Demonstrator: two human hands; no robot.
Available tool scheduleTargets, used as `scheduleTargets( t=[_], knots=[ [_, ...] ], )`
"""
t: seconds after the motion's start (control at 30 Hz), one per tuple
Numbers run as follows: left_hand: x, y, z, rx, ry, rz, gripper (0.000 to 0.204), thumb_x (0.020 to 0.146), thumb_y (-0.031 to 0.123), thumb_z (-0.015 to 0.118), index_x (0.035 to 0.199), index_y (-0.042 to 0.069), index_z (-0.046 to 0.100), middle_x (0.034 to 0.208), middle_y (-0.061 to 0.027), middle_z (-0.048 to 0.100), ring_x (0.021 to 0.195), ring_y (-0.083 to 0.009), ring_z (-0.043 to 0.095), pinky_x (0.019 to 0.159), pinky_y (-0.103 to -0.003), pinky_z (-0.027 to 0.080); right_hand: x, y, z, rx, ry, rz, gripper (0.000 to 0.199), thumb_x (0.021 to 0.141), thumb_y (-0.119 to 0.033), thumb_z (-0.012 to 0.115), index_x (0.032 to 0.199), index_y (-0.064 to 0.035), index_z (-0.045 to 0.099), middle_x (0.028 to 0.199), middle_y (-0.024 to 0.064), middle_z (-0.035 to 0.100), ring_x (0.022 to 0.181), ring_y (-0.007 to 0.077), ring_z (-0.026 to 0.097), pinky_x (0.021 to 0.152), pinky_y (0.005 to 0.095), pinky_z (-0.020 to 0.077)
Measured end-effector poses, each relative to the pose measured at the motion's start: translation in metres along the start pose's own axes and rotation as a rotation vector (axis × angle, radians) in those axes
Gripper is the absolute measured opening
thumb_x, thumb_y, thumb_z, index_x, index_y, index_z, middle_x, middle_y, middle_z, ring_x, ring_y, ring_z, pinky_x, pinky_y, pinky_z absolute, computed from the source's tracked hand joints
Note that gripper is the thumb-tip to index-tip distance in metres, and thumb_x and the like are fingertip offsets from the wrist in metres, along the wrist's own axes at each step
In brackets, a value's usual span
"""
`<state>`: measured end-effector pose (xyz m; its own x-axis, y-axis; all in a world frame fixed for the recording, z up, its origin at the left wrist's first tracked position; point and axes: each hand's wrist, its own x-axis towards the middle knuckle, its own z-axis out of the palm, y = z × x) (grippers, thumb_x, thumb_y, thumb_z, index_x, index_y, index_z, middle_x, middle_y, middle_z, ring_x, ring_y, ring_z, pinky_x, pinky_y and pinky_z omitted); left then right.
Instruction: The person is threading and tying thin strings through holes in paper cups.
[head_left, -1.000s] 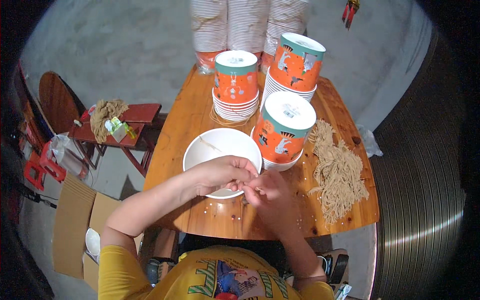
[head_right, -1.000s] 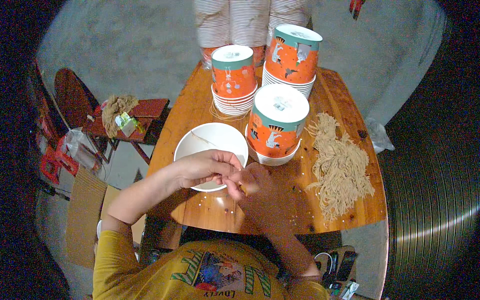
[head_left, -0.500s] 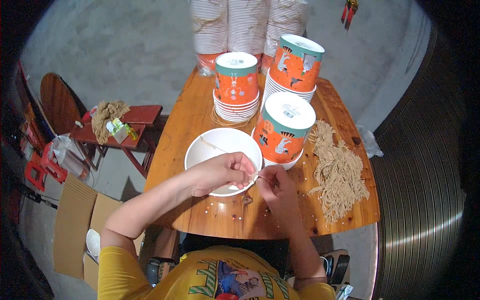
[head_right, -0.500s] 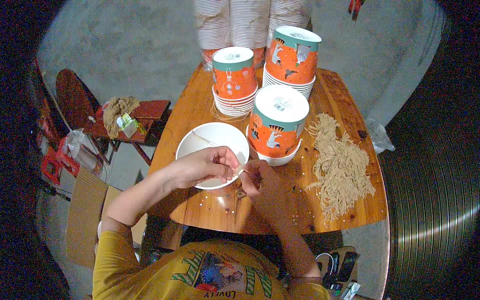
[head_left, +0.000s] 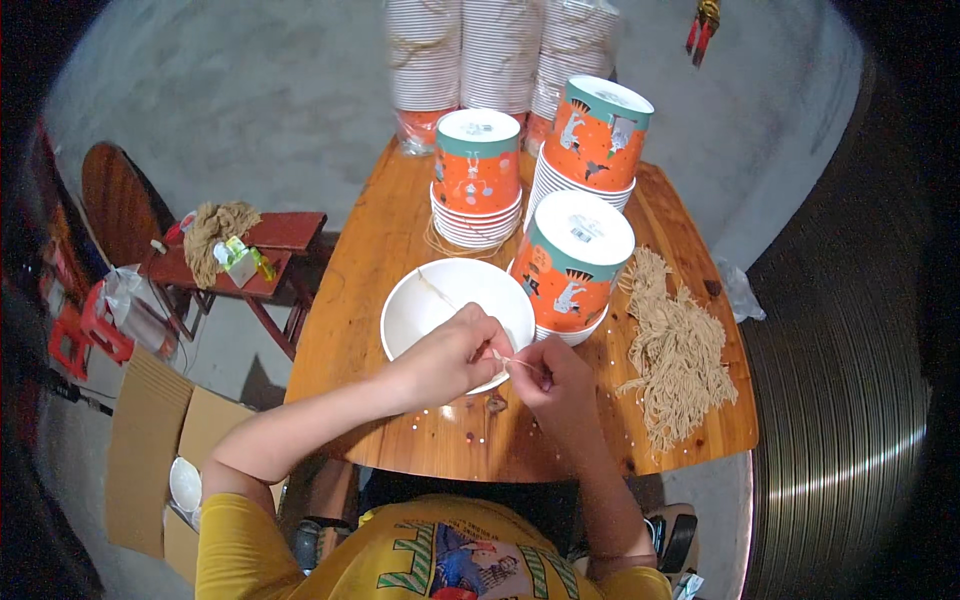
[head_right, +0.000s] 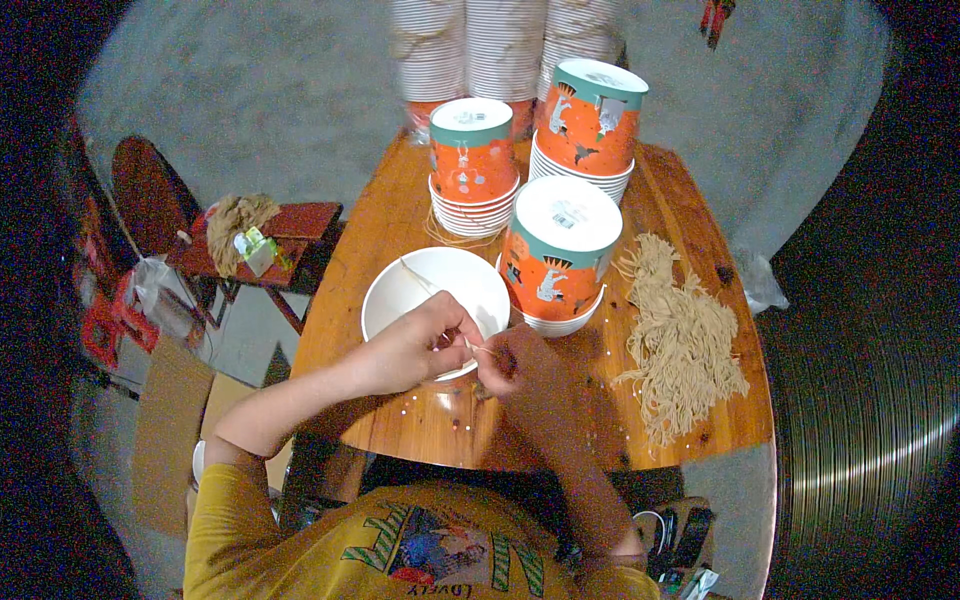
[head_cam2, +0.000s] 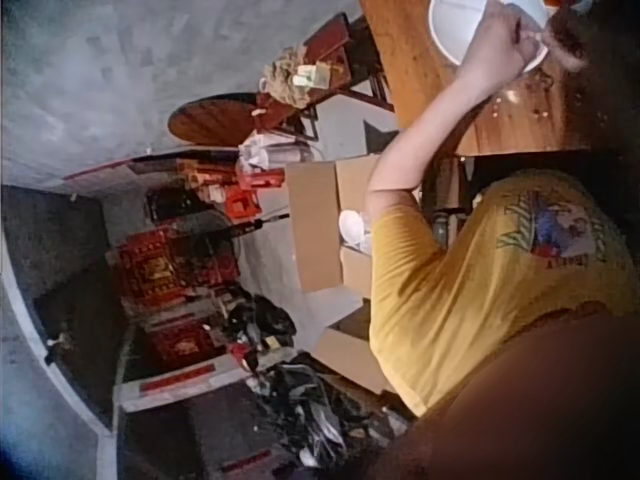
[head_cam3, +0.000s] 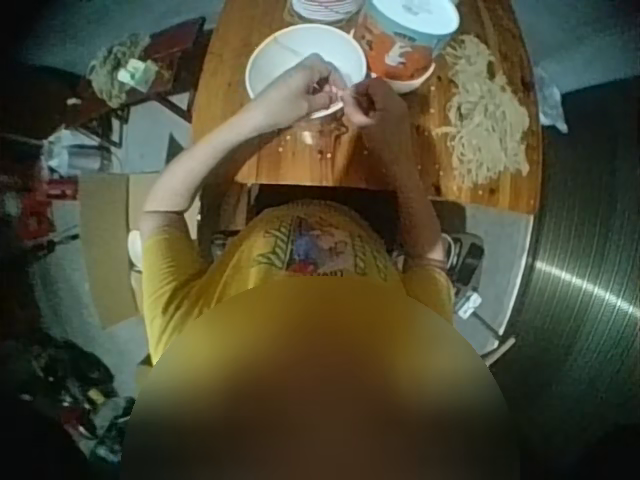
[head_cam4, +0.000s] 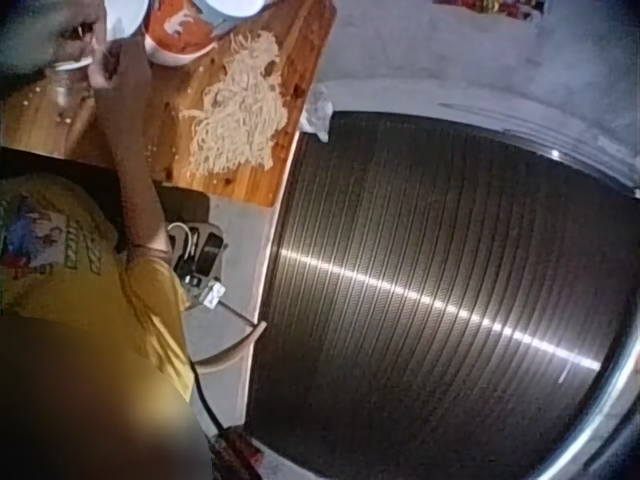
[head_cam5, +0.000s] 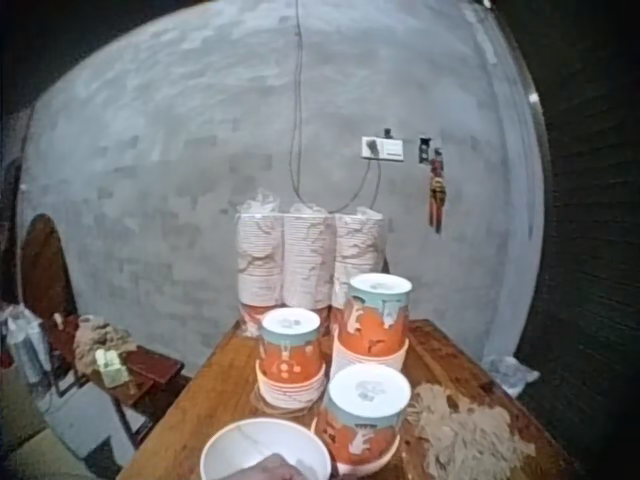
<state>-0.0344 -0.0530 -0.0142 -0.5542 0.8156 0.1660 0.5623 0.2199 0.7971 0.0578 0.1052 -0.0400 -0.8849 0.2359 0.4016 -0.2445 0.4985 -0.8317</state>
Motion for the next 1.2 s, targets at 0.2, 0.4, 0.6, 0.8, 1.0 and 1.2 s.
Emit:
scheduleTargets(
  t=[0.2,0.4,0.6,0.8,1.0,1.2],
  knots=[
    [-0.002,0.007,0.003,0.105,0.036,0.018,0.009,0.086,0.007,0.056,0.092,0.003,0.052,0.097,-0.0119,0.045,0.084,-0.0237,0.054,0.073,-0.036,0.046,-0.001,-0.005,0.001,0.063,-0.023,0.093,0.013,0.078,-0.005,0.069,0.081,-0.0035,0.057,0.063,-0.0042,0.047,0.057,0.003,0.04,0.05,0.0203,0.0342],
    [-0.003,0.013,0.004,0.08,0.047,-0.006,0.008,0.085,0.005,0.054,0.09,0.001,0.05,0.098,-0.0133,0.043,0.078,-0.0263,0.057,0.07,-0.039,0.049,0.0,-0.004,0.0,-0.045,-0.002,0.0,0.012,0.079,-0.004,0.069,0.082,-0.0031,0.057,0.063,-0.0039,0.048,0.057,0.0029,0.042,0.05,0.0206,0.0352],
    [-0.003,0.004,0.005,0.132,0.077,0.089,0.015,0.084,0.002,0.053,0.099,0.002,0.054,0.099,-0.0136,0.043,0.078,-0.0273,0.058,0.07,-0.037,0.05,0.001,-0.01,0.001,-0.075,0.018,0.027,0.01,0.08,-0.004,0.067,0.081,-0.0017,0.057,0.063,-0.0018,0.049,0.057,0.0048,0.044,0.051,0.0221,0.0369],
    [-0.008,0.009,0.004,0.145,0.116,0.08,0.02,0.083,0.002,0.054,0.103,0.003,0.056,0.098,-0.0135,0.046,0.083,-0.0287,0.058,0.073,-0.039,0.049,-0.001,-0.006,0.002,-0.029,0.026,0.095,0.01,0.081,-0.005,0.066,0.082,-0.0011,0.058,0.065,-0.0007,0.051,0.058,0.0051,0.045,0.052,0.0223,0.038],
    [-0.01,0.016,0.01,0.219,0.122,0.006,0.016,0.085,0.01,0.057,0.1,0.004,0.059,0.09,-0.0141,0.056,0.082,-0.0312,0.061,0.072,-0.041,0.049,0.0,-0.004,0.003,-0.065,0.03,0.048,0.01,0.081,-0.006,0.067,0.082,-0.0013,0.058,0.064,-0.0005,0.052,0.058,0.0052,0.045,0.052,0.0227,0.0384],
    [-0.006,0.024,0.008,0.045,0.111,-0.188,0.012,0.088,0.012,0.058,0.09,0.001,0.059,0.077,-0.0153,0.063,0.069,-0.0261,0.065,0.06,-0.037,0.05,-0.002,-0.007,0.0,-0.097,0.027,0.06,0.011,0.081,-0.007,0.067,0.083,-0.0012,0.059,0.064,0.0002,0.053,0.057,0.0059,0.045,0.052,0.0232,0.0386]
  ],
)
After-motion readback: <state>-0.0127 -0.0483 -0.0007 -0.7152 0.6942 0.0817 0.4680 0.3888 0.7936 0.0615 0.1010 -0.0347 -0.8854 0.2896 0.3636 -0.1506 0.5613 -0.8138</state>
